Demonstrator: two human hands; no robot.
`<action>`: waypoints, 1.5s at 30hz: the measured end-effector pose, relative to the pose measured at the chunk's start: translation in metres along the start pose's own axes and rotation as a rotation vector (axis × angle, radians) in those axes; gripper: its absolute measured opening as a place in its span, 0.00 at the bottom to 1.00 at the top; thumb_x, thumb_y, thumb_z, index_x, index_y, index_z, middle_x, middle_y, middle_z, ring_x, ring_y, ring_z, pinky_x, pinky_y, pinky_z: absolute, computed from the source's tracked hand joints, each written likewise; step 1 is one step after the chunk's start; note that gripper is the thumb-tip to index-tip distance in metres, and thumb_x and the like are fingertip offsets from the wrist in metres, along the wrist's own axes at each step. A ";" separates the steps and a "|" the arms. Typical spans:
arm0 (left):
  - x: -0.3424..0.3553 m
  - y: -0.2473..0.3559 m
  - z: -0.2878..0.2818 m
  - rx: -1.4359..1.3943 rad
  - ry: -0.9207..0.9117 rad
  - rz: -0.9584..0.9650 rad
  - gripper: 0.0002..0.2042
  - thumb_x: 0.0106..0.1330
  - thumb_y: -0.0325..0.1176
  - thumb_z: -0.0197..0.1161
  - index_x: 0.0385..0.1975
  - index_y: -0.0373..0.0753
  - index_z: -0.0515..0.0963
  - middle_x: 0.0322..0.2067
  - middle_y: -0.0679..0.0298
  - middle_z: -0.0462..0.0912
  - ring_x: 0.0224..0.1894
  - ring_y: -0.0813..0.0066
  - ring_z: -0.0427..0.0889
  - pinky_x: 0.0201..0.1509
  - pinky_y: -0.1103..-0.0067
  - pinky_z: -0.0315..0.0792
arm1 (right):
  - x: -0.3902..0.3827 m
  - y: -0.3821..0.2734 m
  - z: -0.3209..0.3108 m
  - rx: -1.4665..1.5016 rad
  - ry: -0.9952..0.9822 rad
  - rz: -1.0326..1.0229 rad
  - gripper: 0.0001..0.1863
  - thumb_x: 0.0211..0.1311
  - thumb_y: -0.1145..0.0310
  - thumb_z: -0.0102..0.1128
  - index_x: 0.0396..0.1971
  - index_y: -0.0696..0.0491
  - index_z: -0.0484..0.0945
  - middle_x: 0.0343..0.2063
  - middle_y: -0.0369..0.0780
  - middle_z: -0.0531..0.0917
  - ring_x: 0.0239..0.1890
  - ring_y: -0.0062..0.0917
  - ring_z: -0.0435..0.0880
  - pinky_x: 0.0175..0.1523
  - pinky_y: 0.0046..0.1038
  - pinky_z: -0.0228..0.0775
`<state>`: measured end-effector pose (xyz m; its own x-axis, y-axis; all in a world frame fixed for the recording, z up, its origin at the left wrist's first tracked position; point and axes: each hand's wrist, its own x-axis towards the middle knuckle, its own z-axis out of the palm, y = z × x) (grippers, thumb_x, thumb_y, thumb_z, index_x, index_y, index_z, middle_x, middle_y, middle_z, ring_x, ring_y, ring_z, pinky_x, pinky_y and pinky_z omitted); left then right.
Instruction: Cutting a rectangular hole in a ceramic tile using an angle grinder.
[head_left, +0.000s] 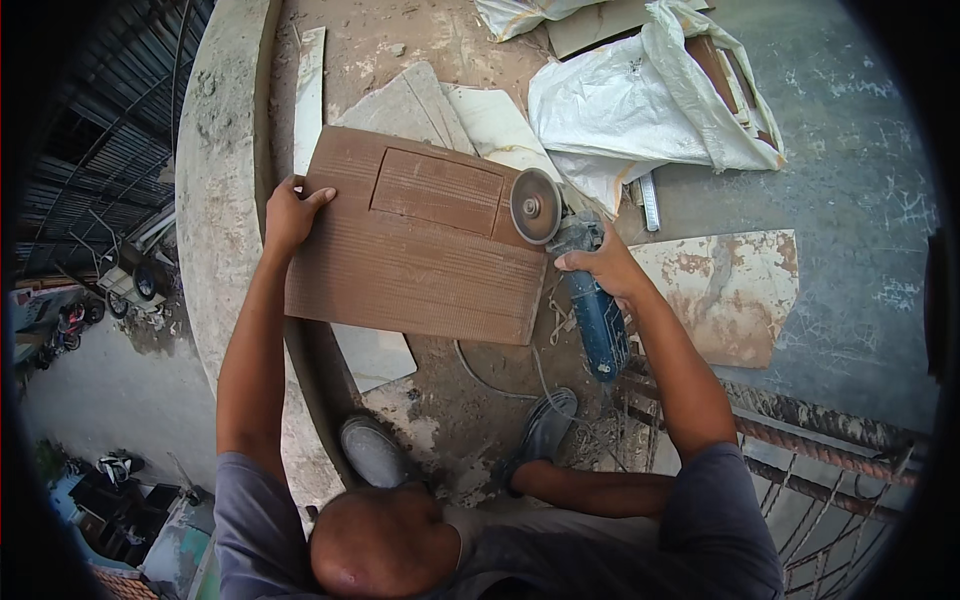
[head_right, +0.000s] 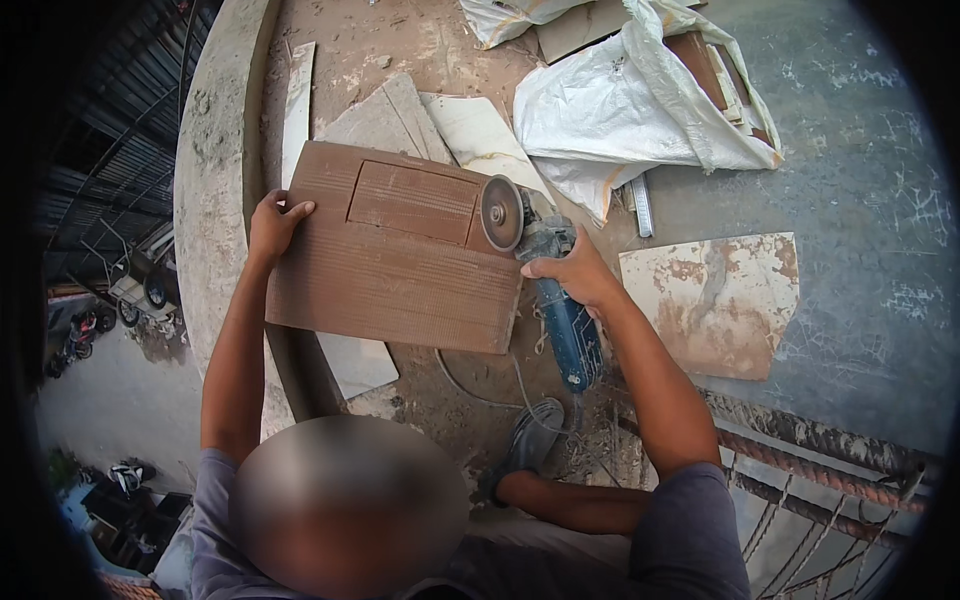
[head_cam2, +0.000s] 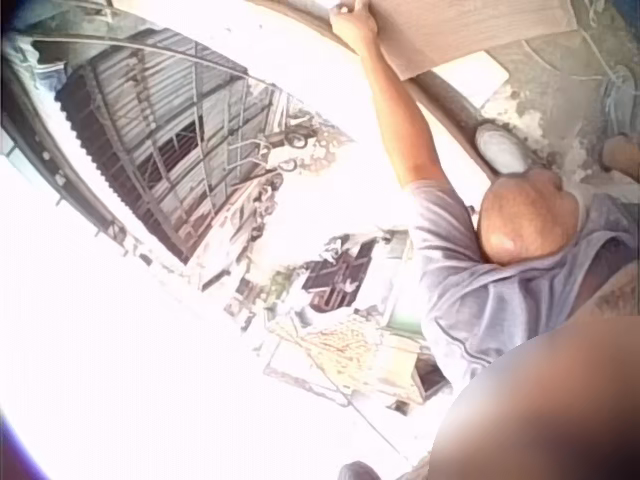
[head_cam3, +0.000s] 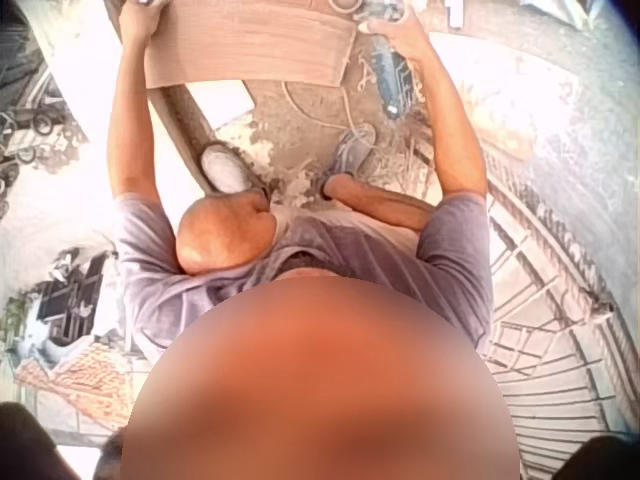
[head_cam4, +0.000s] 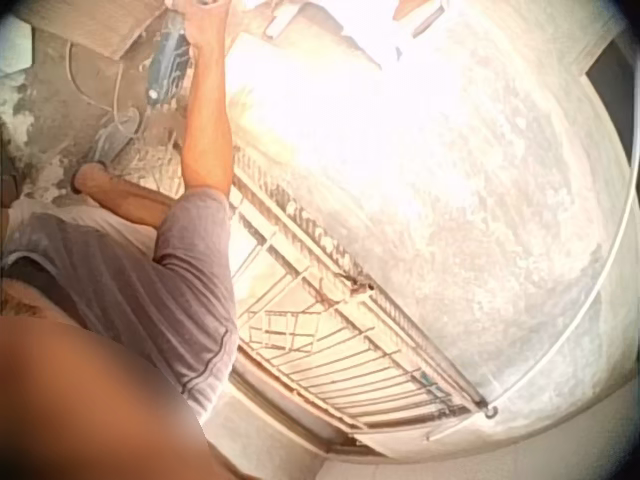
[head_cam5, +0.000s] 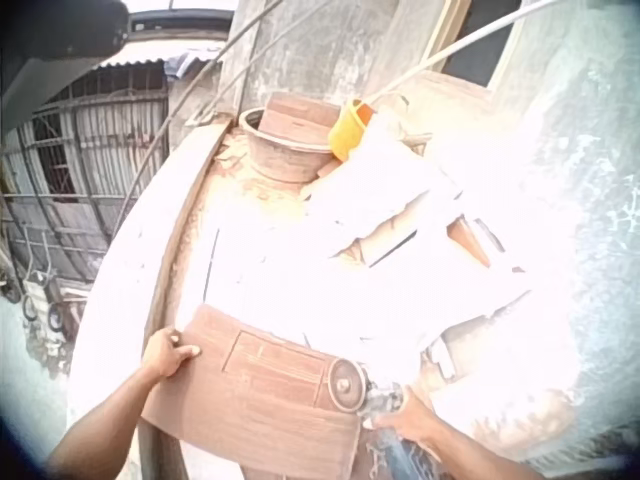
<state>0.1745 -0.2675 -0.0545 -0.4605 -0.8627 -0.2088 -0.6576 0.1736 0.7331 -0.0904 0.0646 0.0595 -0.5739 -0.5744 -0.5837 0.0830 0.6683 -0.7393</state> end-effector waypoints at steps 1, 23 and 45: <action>0.010 0.010 -0.006 0.135 0.009 0.035 0.29 0.54 0.45 0.73 0.49 0.29 0.75 0.38 0.47 0.83 0.40 0.54 0.83 0.46 0.67 0.74 | -0.005 -0.003 0.002 0.020 0.019 0.000 0.48 0.38 0.72 0.76 0.60 0.62 0.57 0.42 0.45 0.78 0.40 0.27 0.80 0.42 0.28 0.77; -0.016 -0.022 0.034 -1.018 -0.049 -0.269 0.22 0.69 0.33 0.59 0.56 0.25 0.63 0.54 0.47 0.74 0.54 0.63 0.75 0.62 0.71 0.67 | -0.028 -0.010 0.000 -0.071 -0.085 -0.039 0.46 0.39 0.72 0.75 0.60 0.60 0.59 0.43 0.44 0.78 0.42 0.27 0.80 0.47 0.29 0.75; -0.097 -0.003 0.081 -1.134 -0.088 -0.292 0.17 0.68 0.28 0.57 0.52 0.27 0.65 0.48 0.49 0.77 0.47 0.66 0.79 0.54 0.72 0.72 | 0.013 0.009 0.048 -0.306 -0.069 -0.039 0.52 0.39 0.72 0.75 0.64 0.65 0.52 0.45 0.47 0.77 0.38 0.27 0.81 0.39 0.27 0.77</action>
<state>0.1726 -0.1456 -0.0889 -0.4486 -0.7564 -0.4760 0.1423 -0.5863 0.7975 -0.0579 0.0404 0.0288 -0.5141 -0.6262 -0.5862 -0.1931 0.7503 -0.6323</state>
